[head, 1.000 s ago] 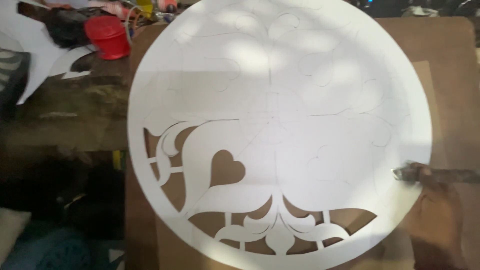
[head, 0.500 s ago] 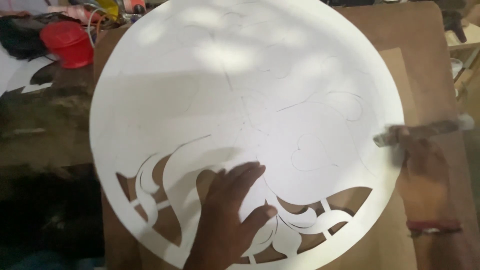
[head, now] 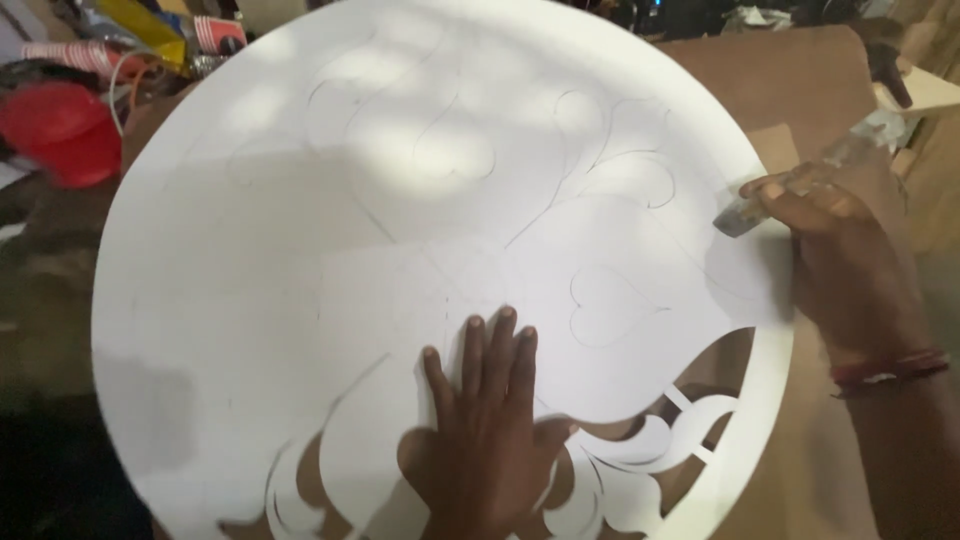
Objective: Carve out decorative patterns from a circular board using a hand tool following a drawn stencil.
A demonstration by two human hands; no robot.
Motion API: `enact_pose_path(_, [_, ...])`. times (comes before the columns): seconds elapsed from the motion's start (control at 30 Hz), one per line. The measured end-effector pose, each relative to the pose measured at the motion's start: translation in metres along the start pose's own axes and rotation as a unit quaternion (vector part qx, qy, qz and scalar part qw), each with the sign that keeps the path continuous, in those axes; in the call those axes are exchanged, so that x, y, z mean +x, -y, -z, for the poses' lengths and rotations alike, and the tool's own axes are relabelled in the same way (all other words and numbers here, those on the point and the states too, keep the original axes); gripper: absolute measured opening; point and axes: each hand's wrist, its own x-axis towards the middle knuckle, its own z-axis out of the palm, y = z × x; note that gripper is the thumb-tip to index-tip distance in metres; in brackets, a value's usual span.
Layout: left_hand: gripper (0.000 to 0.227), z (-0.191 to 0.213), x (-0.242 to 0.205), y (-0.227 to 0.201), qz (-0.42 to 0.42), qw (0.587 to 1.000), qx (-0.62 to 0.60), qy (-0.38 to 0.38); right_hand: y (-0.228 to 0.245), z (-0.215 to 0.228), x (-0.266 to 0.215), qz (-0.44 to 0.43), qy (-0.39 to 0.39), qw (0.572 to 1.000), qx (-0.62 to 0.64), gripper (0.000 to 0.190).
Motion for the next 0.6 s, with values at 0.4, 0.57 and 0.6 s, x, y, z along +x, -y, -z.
enact_pose_path(0.4, [0.099,-0.067,0.003,0.036,-0.092,0.957,0.061,-0.27,0.03,-0.021,-0.024,-0.29,-0.259,0.811,0.437,0.022])
enact_pose_path(0.57, [0.095,-0.043,0.006,0.025,-0.042,0.989,0.027,-0.141,0.083,-0.028,-0.061,-0.414,-0.176,0.81,0.376,0.025])
enact_pose_path(0.6, [0.095,-0.049,0.006,0.027,-0.04,0.988,0.026,-0.144,0.091,-0.032,-0.061,-0.411,-0.176,0.812,0.376,0.025])
